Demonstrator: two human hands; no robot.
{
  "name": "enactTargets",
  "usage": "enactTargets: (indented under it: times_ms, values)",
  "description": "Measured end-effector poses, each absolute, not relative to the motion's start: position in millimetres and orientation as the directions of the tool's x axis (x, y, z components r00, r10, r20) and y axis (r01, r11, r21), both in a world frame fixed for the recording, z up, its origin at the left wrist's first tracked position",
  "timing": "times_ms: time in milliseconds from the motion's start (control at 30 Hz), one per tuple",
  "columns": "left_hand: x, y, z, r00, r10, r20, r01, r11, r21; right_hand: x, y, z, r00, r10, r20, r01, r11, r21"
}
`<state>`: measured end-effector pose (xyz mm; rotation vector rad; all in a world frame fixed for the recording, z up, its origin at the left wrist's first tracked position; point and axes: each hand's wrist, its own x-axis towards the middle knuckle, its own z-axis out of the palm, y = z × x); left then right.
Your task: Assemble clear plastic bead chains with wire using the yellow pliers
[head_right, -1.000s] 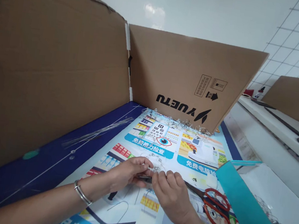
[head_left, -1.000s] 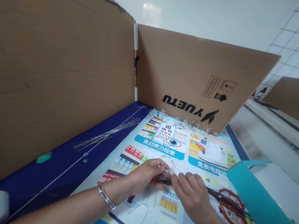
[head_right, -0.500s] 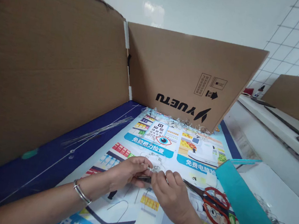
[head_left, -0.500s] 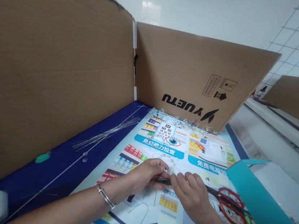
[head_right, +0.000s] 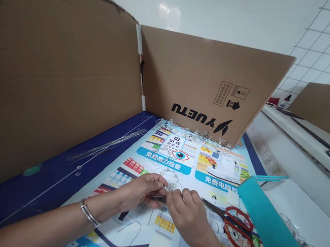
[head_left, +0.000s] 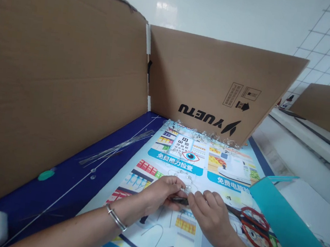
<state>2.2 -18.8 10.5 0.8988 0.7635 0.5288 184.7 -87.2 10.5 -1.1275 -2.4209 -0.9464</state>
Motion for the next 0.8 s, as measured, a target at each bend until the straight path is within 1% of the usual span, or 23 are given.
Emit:
enactTargets:
  times_ms: [233, 600, 800]
  values:
    - [1.8, -18.9, 14.7, 0.621, 0.694, -0.364, -0.083, 0.52, 0.85, 185.7, -89.3, 9.9, -0.64, 0.566, 0.52, 0.769, 0.471, 0.433]
    - [2.5, -17.4, 8.1, 0.621, 0.693, -0.367, -0.058, 0.507, 0.86, 187.7, -89.0, 7.9, -0.639, 0.568, 0.519, 0.77, 0.465, 0.438]
    - [2.9, -17.7, 9.3, 0.626, 0.682, -0.378, -0.069, 0.531, 0.844, 186.5, -89.6, 8.0, -0.625, 0.568, 0.535, 0.781, 0.458, 0.425]
